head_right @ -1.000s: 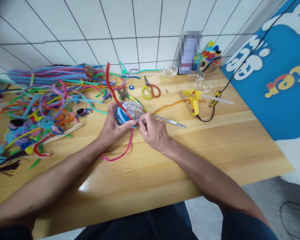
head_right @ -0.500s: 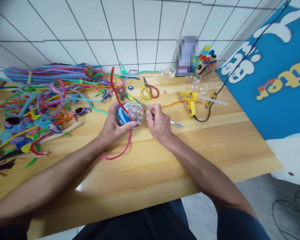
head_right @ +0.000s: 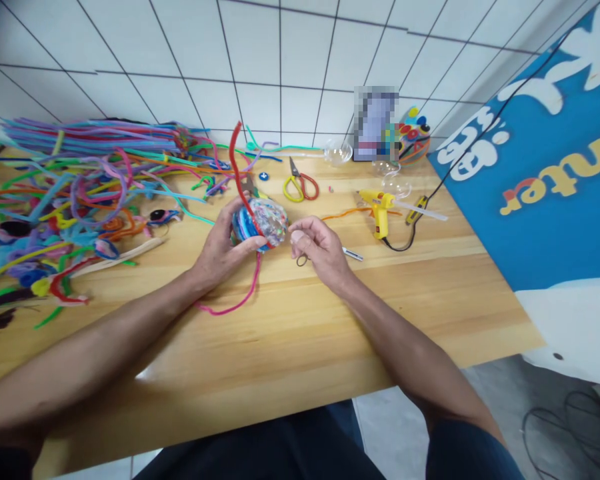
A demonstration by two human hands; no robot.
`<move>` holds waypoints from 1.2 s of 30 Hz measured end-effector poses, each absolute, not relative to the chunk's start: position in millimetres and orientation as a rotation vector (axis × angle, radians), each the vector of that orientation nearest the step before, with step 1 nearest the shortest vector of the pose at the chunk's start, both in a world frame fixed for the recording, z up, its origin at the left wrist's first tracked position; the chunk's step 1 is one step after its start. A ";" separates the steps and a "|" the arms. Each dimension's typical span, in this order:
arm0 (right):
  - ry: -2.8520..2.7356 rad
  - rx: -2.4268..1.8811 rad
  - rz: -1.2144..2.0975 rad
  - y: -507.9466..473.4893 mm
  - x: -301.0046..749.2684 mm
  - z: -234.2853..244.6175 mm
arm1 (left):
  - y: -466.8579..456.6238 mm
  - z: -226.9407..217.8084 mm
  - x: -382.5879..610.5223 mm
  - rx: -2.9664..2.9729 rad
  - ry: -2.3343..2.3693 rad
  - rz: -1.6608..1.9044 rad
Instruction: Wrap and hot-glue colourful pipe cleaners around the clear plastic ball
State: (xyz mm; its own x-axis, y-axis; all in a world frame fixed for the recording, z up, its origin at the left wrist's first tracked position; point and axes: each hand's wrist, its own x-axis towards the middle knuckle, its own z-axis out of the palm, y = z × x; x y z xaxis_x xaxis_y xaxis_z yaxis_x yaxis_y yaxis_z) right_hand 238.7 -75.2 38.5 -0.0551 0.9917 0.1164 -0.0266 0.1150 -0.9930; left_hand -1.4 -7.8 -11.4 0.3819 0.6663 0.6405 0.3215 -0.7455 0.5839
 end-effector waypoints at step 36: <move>-1.320 -1.133 0.864 -58.1 274.2 48.7 | -5.7 -5.7 -2.2 2.190 0.851 1.275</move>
State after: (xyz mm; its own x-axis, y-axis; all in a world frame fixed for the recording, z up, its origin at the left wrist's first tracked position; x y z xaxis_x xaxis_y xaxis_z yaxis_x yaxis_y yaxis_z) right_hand 274.2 -58.1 48.7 0.1005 0.9549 0.2794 0.1264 0.2663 -0.9556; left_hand -2.2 -5.7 -5.7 0.3779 0.7088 0.5957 0.2781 -0.7006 0.6572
